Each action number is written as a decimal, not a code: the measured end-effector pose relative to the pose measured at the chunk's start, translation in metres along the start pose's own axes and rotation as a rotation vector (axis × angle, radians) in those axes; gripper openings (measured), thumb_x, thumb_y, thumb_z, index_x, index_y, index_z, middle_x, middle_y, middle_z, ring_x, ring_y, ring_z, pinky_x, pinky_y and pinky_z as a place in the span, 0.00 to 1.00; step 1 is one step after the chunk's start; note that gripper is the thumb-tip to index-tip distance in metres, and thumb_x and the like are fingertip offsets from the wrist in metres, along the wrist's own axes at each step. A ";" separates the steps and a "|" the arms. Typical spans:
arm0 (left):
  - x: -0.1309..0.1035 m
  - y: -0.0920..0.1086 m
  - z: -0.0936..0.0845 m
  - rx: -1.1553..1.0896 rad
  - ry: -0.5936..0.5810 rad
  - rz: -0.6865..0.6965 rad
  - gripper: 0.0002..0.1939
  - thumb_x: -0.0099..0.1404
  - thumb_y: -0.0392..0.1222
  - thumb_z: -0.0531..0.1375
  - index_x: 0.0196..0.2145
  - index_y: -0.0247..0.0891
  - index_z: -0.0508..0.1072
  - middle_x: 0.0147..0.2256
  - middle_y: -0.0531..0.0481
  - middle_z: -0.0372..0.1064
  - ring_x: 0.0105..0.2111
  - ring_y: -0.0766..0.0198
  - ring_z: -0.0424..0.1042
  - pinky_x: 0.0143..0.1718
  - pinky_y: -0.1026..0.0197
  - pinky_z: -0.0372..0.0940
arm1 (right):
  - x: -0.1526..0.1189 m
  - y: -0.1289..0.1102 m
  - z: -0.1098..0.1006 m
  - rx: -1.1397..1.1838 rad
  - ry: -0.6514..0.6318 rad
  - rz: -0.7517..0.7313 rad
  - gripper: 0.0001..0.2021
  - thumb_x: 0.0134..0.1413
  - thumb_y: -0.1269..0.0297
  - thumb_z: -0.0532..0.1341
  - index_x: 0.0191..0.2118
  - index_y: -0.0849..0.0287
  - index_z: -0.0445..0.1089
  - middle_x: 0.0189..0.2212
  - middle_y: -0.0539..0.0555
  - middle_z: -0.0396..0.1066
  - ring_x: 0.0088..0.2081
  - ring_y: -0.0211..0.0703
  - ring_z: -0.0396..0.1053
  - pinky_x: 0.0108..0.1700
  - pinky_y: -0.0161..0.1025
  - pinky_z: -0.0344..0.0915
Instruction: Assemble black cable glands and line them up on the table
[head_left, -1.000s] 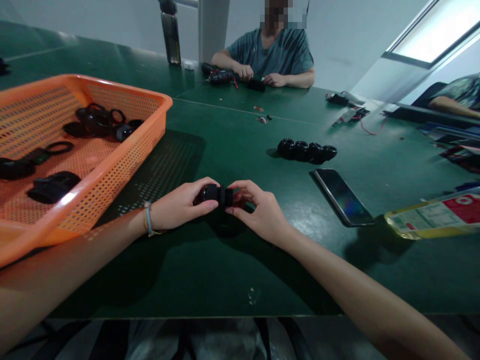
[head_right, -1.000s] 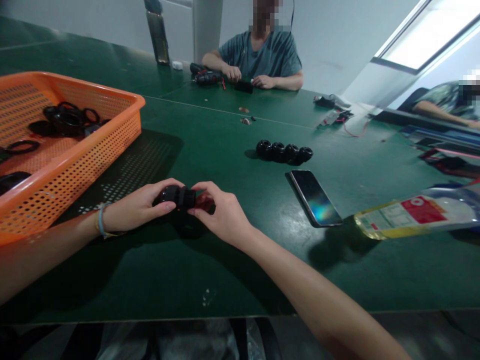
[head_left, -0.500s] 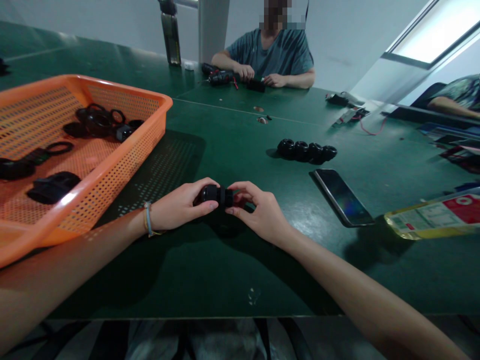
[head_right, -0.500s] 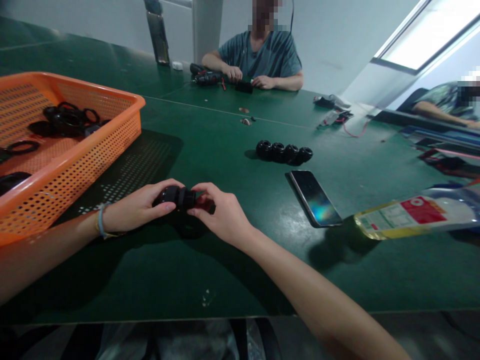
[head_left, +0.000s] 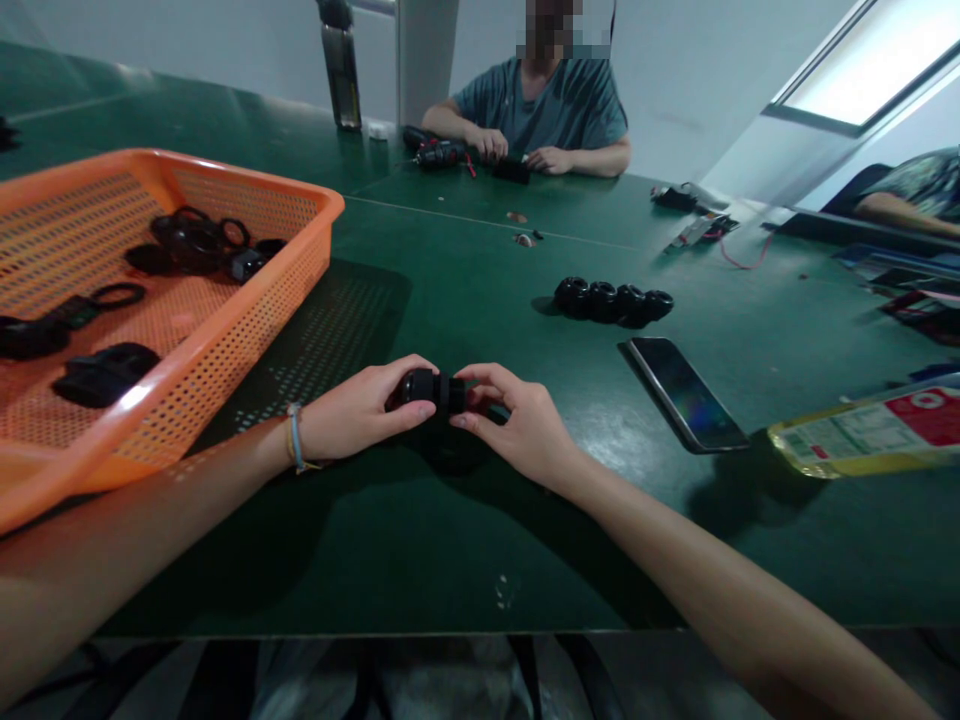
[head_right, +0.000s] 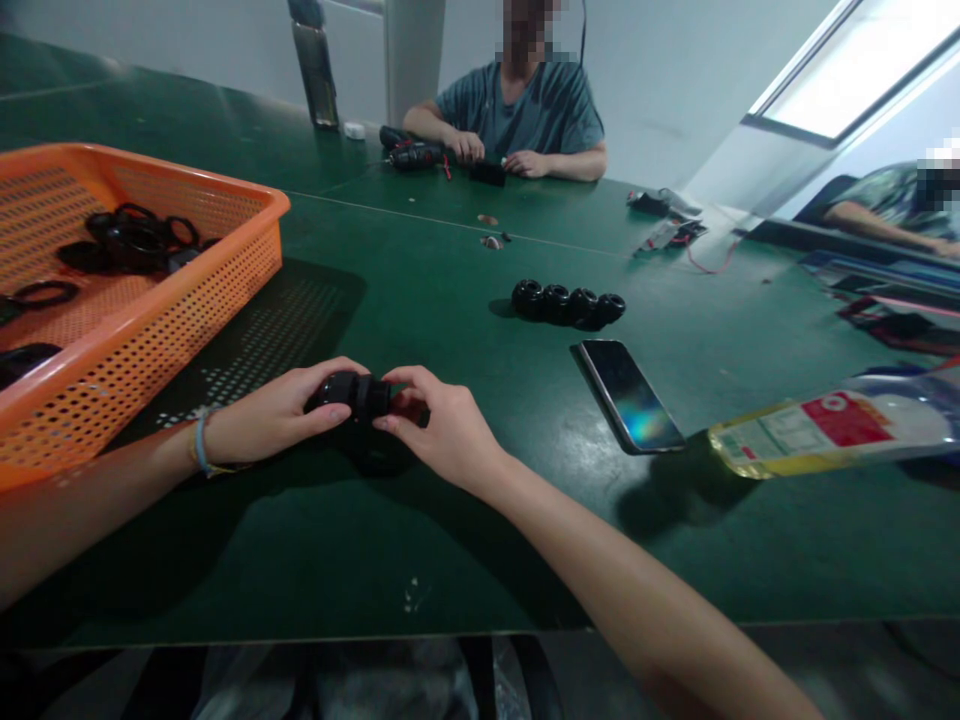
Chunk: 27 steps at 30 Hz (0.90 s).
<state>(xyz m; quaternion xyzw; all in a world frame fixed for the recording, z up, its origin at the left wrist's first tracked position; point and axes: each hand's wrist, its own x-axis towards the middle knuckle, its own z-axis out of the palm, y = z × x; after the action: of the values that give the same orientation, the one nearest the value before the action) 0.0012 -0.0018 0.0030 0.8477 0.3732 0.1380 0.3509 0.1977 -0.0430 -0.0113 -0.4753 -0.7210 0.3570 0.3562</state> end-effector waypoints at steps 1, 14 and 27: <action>0.000 0.000 0.000 -0.002 0.000 0.000 0.24 0.59 0.55 0.48 0.45 0.34 0.63 0.30 0.51 0.65 0.28 0.63 0.65 0.30 0.63 0.59 | 0.000 0.000 0.000 -0.001 -0.001 -0.001 0.14 0.47 0.71 0.63 0.42 0.58 0.64 0.27 0.46 0.71 0.29 0.36 0.70 0.36 0.37 0.67; 0.000 0.001 -0.001 -0.005 0.007 0.008 0.24 0.59 0.55 0.48 0.44 0.34 0.63 0.31 0.50 0.66 0.29 0.62 0.66 0.31 0.63 0.60 | 0.000 -0.001 -0.001 -0.012 -0.020 -0.004 0.13 0.48 0.70 0.62 0.42 0.58 0.65 0.26 0.46 0.71 0.28 0.36 0.70 0.35 0.38 0.67; -0.001 0.001 0.000 0.005 0.007 -0.015 0.25 0.58 0.54 0.48 0.45 0.32 0.63 0.31 0.48 0.66 0.30 0.60 0.66 0.31 0.61 0.60 | 0.000 0.002 0.001 0.000 -0.014 -0.010 0.13 0.48 0.69 0.62 0.43 0.59 0.65 0.25 0.46 0.71 0.27 0.35 0.69 0.34 0.36 0.66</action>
<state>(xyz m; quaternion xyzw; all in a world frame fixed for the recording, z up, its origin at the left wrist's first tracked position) 0.0010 -0.0026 0.0037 0.8453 0.3811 0.1374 0.3485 0.1976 -0.0423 -0.0132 -0.4694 -0.7258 0.3584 0.3529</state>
